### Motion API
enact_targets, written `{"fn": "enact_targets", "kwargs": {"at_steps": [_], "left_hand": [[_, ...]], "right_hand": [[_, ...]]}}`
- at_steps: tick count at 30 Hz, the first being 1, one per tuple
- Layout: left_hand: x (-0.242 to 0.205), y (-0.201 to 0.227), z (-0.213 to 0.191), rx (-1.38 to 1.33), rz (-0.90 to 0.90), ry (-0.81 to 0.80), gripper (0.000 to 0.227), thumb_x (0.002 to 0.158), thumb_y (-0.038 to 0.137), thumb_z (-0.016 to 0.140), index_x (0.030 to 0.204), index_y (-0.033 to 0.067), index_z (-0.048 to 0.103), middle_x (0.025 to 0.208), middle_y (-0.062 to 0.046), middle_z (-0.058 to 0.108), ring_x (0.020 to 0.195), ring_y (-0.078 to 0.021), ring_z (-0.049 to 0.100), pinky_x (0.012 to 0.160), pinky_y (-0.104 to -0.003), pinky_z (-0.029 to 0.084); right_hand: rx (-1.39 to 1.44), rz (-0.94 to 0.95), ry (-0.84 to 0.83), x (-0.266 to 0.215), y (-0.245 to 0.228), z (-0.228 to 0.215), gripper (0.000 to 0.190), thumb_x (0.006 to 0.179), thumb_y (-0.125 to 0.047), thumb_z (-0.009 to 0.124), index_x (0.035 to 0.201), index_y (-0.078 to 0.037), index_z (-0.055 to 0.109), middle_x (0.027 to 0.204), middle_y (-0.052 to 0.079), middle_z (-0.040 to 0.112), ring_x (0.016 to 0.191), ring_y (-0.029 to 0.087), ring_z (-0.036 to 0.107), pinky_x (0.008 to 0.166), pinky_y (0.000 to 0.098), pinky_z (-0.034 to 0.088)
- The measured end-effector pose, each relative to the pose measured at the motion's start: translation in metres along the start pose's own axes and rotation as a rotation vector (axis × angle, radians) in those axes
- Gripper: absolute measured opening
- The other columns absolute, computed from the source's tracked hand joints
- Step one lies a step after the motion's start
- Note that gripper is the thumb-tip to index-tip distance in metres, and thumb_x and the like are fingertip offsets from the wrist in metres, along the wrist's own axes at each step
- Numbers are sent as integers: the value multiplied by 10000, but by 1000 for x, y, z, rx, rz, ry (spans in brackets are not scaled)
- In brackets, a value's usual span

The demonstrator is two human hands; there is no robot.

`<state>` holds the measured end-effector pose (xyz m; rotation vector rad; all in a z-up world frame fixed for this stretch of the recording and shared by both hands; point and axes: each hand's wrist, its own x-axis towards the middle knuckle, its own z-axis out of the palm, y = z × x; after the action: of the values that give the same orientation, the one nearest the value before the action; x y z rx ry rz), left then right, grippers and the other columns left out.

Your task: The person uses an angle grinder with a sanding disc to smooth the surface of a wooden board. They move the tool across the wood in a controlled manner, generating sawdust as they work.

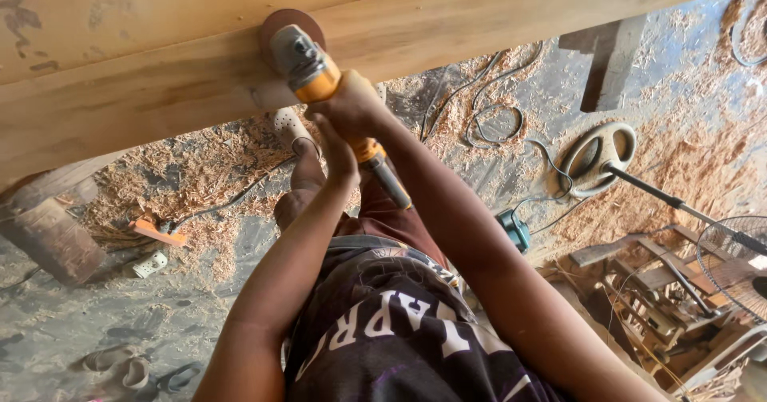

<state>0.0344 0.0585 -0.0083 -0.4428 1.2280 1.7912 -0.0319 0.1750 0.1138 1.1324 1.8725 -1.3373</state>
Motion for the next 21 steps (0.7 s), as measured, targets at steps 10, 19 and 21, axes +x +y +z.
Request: {"fn": "enact_targets", "kwargs": {"at_steps": [10,19,21], "left_hand": [[18,-79,187,540,-132,-312,715,965,668,450,920,-4,691,799,-154,753,682,-226,759,609,-332,617],[34,-58,157,609,-22,-242,720,1032,642,244,979,34,625,796,-146,702,726,-250,724,599,-377,585],[31,-44,124,728,208,-159,768,1068,699,275,1102,9,610,1038,-175,678,921,-249,689,753,-369,601]], "right_hand": [[843,-19,251,-10,190,-166,224,812,-101,776,988,-12,669,839,73,704,697,168,696,632,315,611],[595,7,245,-1,137,-149,190,768,-110,772,921,1,762,823,83,767,723,166,739,662,309,613],[444,14,198,1,103,-123,251,737,-180,815,913,-12,757,822,87,765,719,168,744,666,314,612]]}}
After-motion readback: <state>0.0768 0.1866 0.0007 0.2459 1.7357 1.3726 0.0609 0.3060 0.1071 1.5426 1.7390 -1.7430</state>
